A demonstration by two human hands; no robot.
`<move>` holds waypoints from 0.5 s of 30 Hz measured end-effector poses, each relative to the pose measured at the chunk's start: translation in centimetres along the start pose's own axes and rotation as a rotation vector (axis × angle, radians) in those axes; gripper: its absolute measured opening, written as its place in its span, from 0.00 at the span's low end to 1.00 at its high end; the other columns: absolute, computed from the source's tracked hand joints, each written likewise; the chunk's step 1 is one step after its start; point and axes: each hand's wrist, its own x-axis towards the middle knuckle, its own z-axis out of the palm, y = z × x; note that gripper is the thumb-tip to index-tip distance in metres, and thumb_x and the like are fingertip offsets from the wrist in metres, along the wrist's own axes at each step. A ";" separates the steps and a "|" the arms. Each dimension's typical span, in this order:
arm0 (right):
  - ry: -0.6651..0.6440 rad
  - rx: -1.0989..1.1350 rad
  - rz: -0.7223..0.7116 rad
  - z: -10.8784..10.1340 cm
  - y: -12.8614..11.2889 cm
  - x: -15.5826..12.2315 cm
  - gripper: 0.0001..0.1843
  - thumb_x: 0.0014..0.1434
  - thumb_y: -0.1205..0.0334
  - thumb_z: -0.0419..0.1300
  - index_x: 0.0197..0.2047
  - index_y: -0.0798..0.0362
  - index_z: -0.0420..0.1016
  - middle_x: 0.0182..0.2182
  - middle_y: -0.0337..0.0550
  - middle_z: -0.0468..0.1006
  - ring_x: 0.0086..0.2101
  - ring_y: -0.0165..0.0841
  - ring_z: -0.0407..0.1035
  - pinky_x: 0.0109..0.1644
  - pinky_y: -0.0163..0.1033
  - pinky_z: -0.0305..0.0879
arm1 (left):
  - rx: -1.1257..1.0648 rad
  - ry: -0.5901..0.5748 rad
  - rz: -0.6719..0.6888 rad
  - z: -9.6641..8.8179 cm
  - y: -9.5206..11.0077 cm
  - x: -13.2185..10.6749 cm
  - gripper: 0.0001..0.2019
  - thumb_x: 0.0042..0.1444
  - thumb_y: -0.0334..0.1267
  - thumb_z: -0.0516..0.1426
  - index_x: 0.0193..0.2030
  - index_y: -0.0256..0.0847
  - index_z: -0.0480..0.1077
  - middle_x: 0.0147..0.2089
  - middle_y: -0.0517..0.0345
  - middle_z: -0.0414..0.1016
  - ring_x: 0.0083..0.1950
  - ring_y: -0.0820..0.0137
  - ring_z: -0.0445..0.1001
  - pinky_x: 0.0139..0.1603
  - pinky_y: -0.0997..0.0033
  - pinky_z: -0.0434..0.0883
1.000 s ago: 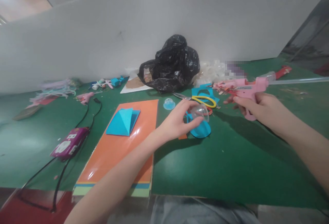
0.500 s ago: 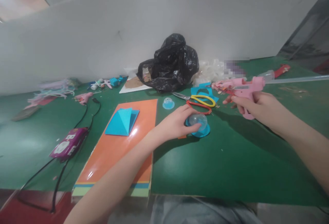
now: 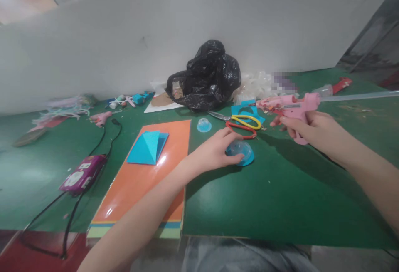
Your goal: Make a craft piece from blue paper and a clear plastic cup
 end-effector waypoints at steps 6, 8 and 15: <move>0.010 -0.019 0.005 -0.1 -0.2 0.0 0.27 0.47 0.31 0.62 0.20 0.46 0.67 0.35 0.51 0.86 0.36 0.44 0.77 0.35 0.46 0.65 | 0.051 -0.011 0.020 0.2 0.3 0.0 0.22 0.63 0.43 0.63 0.63 0.45 0.70 0.53 0.50 0.72 0.56 0.58 0.74 0.58 0.59 0.73; 0.007 -0.011 0.007 -0.1 -0.2 -0.1 0.26 0.47 0.31 0.62 0.21 0.46 0.69 0.35 0.51 0.86 0.36 0.45 0.77 0.34 0.46 0.66 | 0.091 -0.017 0.026 0.3 0.3 0.1 0.21 0.63 0.43 0.62 0.61 0.43 0.70 0.55 0.48 0.72 0.57 0.57 0.74 0.58 0.58 0.73; -0.008 -0.043 -0.016 0.1 -0.1 0.0 0.27 0.49 0.30 0.61 0.22 0.46 0.68 0.30 0.49 0.84 0.34 0.44 0.77 0.34 0.46 0.66 | 0.180 -0.032 0.054 0.5 0.4 0.1 0.18 0.64 0.43 0.61 0.58 0.42 0.70 0.57 0.46 0.74 0.57 0.56 0.73 0.59 0.56 0.72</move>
